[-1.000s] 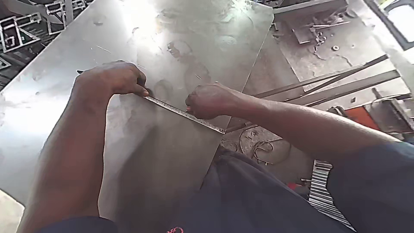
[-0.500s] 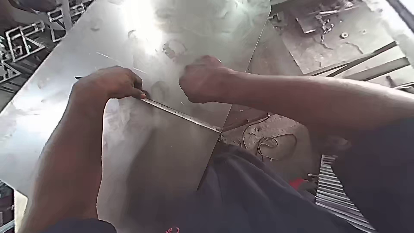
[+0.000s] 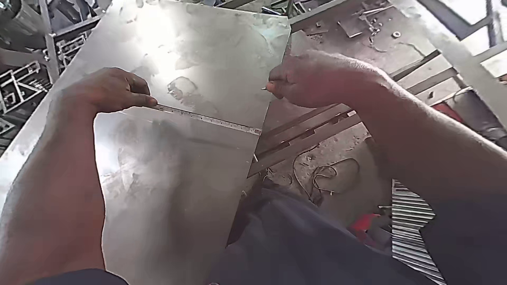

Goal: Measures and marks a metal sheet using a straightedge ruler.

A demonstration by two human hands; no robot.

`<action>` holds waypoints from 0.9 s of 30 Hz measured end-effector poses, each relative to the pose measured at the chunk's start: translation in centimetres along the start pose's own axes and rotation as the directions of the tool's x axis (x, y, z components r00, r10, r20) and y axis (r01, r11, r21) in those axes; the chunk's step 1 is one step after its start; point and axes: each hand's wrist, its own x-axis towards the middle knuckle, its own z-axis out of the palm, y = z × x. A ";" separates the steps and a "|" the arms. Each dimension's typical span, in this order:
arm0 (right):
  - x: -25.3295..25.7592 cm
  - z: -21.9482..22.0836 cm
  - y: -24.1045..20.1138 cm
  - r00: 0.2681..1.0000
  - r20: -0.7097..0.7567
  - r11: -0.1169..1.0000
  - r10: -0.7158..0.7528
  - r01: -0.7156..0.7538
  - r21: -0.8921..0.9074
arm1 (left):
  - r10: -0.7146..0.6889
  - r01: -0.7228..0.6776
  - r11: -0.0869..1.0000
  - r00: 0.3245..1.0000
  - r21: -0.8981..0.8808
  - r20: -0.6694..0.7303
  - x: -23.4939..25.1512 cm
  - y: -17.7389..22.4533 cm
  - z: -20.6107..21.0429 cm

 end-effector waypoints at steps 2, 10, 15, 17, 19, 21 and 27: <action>-0.1 0.3 1.1 1.000 0.011 1.000 -0.001 0.000 0.010 | 0.008 -0.008 1.000 1.000 -0.015 0.010 1.3 -0.4 0.3; 0.4 0.2 2.5 1.000 0.025 1.000 0.002 -0.002 0.009 | 0.034 -0.033 0.999 0.997 -0.010 0.065 3.3 1.2 0.8; 1.5 0.3 2.4 0.998 0.060 1.000 -0.009 0.008 0.019 | 0.000 -0.002 1.000 0.997 0.020 0.083 4.0 0.3 1.2; 2.3 0.6 2.0 0.997 0.077 1.000 -0.016 0.016 0.007 | 0.024 -0.025 0.999 0.997 0.024 0.075 4.1 -0.6 1.5; 3.6 1.2 1.6 0.994 0.096 0.999 -0.051 0.052 -0.008 | 0.032 -0.033 0.999 0.997 0.018 0.070 4.0 -0.2 1.6; 5.2 1.9 0.7 0.986 0.137 0.995 -0.096 0.100 -0.028 | 0.034 -0.039 0.998 0.996 0.050 0.086 3.9 0.5 1.6; 10.1 4.7 -2.8 0.962 0.255 0.988 -0.101 0.128 -0.091 | -0.081 0.042 0.964 0.987 0.264 0.137 4.6 1.0 2.2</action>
